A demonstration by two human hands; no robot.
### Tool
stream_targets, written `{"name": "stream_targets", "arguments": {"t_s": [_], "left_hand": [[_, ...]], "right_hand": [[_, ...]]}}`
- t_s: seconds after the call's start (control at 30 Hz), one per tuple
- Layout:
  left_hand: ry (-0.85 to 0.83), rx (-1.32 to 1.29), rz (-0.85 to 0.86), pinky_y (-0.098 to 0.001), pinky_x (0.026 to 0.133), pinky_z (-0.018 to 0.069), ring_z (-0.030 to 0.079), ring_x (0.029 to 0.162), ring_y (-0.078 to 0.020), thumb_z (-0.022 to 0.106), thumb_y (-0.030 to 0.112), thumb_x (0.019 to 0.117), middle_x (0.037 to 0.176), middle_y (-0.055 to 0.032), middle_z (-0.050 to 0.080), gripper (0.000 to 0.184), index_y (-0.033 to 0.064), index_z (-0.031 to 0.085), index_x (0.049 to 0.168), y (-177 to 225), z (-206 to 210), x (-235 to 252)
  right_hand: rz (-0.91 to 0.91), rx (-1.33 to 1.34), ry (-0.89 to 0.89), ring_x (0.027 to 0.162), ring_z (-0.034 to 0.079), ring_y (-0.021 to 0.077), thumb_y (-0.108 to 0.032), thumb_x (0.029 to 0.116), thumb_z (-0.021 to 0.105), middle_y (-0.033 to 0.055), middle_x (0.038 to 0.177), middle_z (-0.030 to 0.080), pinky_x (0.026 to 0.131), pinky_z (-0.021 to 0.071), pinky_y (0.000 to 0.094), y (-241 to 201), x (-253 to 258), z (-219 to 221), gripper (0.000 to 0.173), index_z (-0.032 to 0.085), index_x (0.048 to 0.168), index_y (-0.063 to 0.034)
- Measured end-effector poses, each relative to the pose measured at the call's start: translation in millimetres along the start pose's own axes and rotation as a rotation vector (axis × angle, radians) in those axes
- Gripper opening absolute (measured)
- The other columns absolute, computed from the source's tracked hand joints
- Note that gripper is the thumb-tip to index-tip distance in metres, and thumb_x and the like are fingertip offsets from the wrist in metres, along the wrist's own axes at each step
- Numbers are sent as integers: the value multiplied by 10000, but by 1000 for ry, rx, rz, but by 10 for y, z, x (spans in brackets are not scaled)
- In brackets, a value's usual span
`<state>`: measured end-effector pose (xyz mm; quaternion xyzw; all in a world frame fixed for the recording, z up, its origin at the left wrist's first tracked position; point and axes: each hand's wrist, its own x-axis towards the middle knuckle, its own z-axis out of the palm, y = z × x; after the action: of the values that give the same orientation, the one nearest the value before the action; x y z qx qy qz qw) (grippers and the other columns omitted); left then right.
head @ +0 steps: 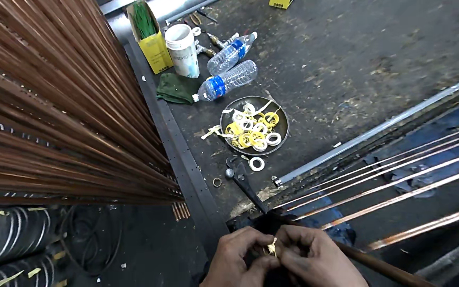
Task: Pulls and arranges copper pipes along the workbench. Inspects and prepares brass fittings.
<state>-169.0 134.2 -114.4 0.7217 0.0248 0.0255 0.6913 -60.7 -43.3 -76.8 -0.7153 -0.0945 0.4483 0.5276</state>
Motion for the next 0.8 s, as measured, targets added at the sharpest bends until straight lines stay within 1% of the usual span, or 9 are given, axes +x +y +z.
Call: {"name": "stream_targets", "arguments": {"t_s": [0.17, 0.27, 0.3, 0.33, 0.4, 0.47, 0.57, 0.7, 0.8], "left_hand": [[10, 1, -38, -289, 783, 618, 697, 881, -129, 702, 45, 941, 1092, -109, 711, 237, -42, 684, 1161, 1, 24, -13], [19, 11, -24, -294, 772, 620, 696, 857, -133, 701, 31, 925, 1081, -118, 708, 239, -52, 671, 1147, -43, 42, -15], [17, 20, -29, -294, 767, 618, 694, 853, -132, 702, 36, 924, 1077, -115, 709, 244, -49, 667, 1150, -49, 38, -11], [10, 34, -46, -295, 765, 618, 694, 850, -128, 704, 45, 926, 1073, -109, 710, 253, -43, 663, 1161, -43, 25, -6], [-12, 55, -94, -297, 764, 622, 698, 838, -123, 709, 53, 927, 1051, -92, 711, 282, -29, 650, 1191, -4, -9, 14], [-51, 48, -141, -314, 762, 626, 702, 832, -133, 709, 55, 928, 1032, -85, 703, 303, -17, 600, 1201, 30, -41, 18], [-126, -9, -141, -349, 817, 632, 712, 892, -165, 710, 45, 932, 1111, -104, 692, 293, -23, 567, 1178, 30, -77, 21], [-165, -50, -132, -348, 819, 634, 715, 899, -166, 720, 62, 941, 1125, -112, 695, 264, -30, 599, 1157, 14, -95, 18], [-179, -43, -158, -345, 806, 639, 718, 884, -161, 716, 64, 942, 1086, -97, 705, 274, -19, 608, 1180, 28, -94, 20]], "right_hand": [[-40, -131, 3, 502, 601, 139, -143, 834, 754, 3, 635, 638, 463, 528, 357, 69, 44, 1, 69, 698, 865, -118], [-53, -234, 34, 501, 548, 116, -198, 833, 752, -24, 610, 596, 465, 464, 346, 134, 88, 18, 83, 689, 843, -146], [-58, -238, 35, 503, 549, 113, -203, 842, 746, -27, 614, 597, 468, 464, 346, 147, 96, 17, 78, 693, 850, -147], [-62, -216, 19, 509, 571, 121, -198, 868, 733, -19, 627, 616, 472, 490, 350, 145, 96, 6, 66, 705, 877, -138], [-58, -122, -74, 551, 653, 156, -188, 947, 703, 22, 699, 688, 509, 581, 371, 109, 83, -65, 94, 727, 981, -104], [-61, -76, -178, 590, 667, 165, -220, 975, 710, 41, 749, 712, 548, 594, 373, 107, 83, -150, 159, 740, 1064, -92], [-46, -86, -218, 558, 656, 159, -226, 920, 772, 36, 693, 698, 528, 583, 367, 133, 101, -197, 150, 748, 998, -99], [-24, -63, -287, 657, 740, 213, -157, 963, 721, 85, 786, 755, 622, 651, 398, 77, 66, -246, 120, 727, 1032, -59], [-58, -121, -308, 677, 747, 209, -158, 977, 695, 72, 812, 758, 635, 654, 402, 57, 39, -265, 110, 700, 1049, -75]]}}
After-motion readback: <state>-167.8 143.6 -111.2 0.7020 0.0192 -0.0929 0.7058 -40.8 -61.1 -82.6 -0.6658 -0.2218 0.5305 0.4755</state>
